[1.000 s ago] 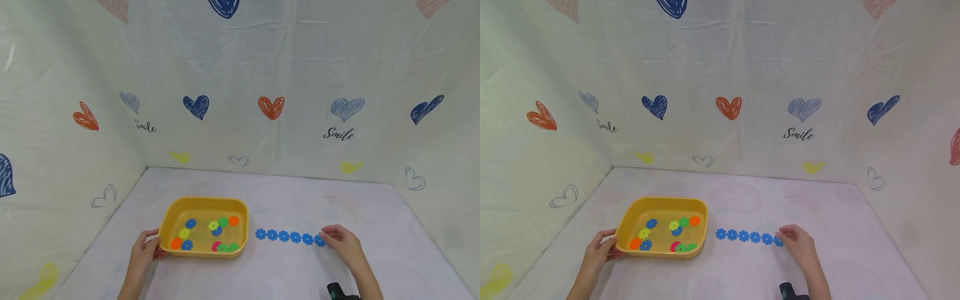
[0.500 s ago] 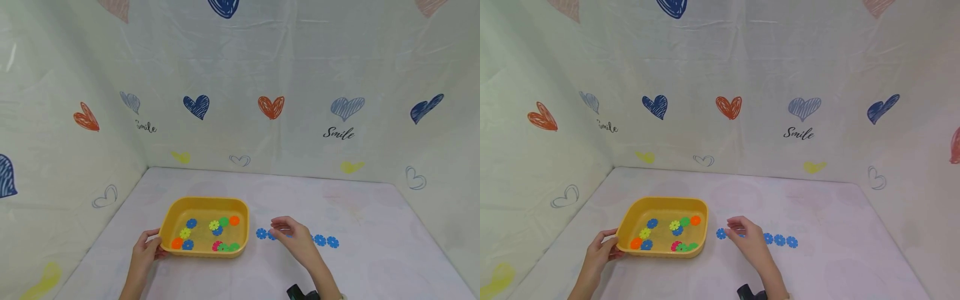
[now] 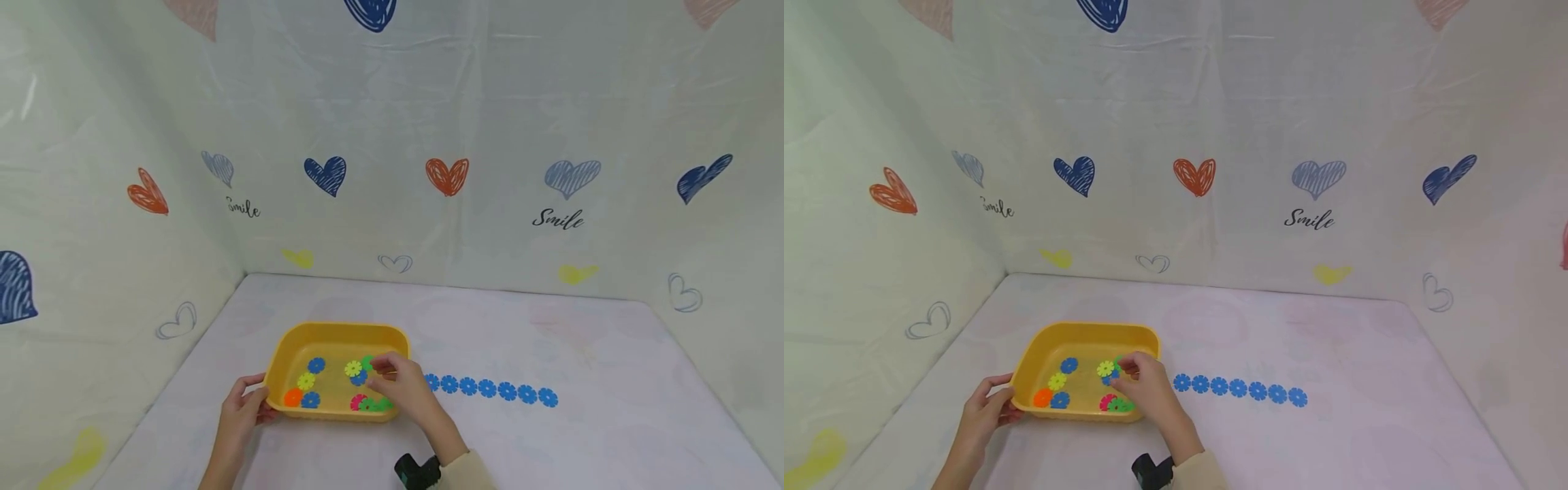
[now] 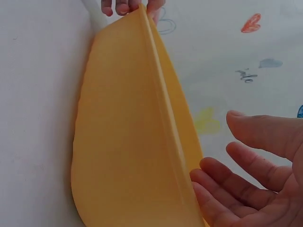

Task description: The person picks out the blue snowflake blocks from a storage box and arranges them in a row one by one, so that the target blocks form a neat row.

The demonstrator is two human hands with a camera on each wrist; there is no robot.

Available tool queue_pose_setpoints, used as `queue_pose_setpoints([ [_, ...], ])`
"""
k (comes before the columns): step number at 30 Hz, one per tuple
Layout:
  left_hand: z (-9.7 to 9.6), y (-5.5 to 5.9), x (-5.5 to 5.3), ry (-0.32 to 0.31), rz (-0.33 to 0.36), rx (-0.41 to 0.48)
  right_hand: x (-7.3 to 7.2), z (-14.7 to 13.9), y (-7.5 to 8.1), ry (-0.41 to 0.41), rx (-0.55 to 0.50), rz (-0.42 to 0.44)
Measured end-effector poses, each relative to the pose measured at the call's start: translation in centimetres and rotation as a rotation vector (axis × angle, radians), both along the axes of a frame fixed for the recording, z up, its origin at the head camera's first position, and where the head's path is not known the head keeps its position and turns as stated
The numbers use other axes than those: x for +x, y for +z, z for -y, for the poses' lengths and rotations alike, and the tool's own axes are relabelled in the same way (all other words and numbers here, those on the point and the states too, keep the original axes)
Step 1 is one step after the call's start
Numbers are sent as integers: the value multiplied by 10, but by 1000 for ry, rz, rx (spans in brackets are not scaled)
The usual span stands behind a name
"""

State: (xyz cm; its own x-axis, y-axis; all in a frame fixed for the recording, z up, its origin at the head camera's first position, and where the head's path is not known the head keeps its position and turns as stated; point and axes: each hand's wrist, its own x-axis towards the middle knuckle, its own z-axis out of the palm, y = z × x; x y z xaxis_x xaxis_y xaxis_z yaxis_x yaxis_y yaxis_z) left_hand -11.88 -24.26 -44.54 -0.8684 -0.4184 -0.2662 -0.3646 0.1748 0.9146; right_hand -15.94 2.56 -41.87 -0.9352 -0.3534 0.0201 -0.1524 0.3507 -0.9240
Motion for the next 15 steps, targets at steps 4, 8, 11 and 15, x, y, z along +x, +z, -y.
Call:
queue_pose_setpoints([
  [4, 0, 0, 0, 6, -5, 12, -5, 14, -4, 9, 31, 36],
  [8, 0, 0, 0, 4, -3, 11, -11, 24, -6, 7, 82, 75],
  [11, 0, 1, 0, -8, -2, 10, -18, 31, -10, -2, 152, 85],
  [15, 0, 2, 0, -7, 5, 16, -28, 39, -15, -25, 247, 127],
])
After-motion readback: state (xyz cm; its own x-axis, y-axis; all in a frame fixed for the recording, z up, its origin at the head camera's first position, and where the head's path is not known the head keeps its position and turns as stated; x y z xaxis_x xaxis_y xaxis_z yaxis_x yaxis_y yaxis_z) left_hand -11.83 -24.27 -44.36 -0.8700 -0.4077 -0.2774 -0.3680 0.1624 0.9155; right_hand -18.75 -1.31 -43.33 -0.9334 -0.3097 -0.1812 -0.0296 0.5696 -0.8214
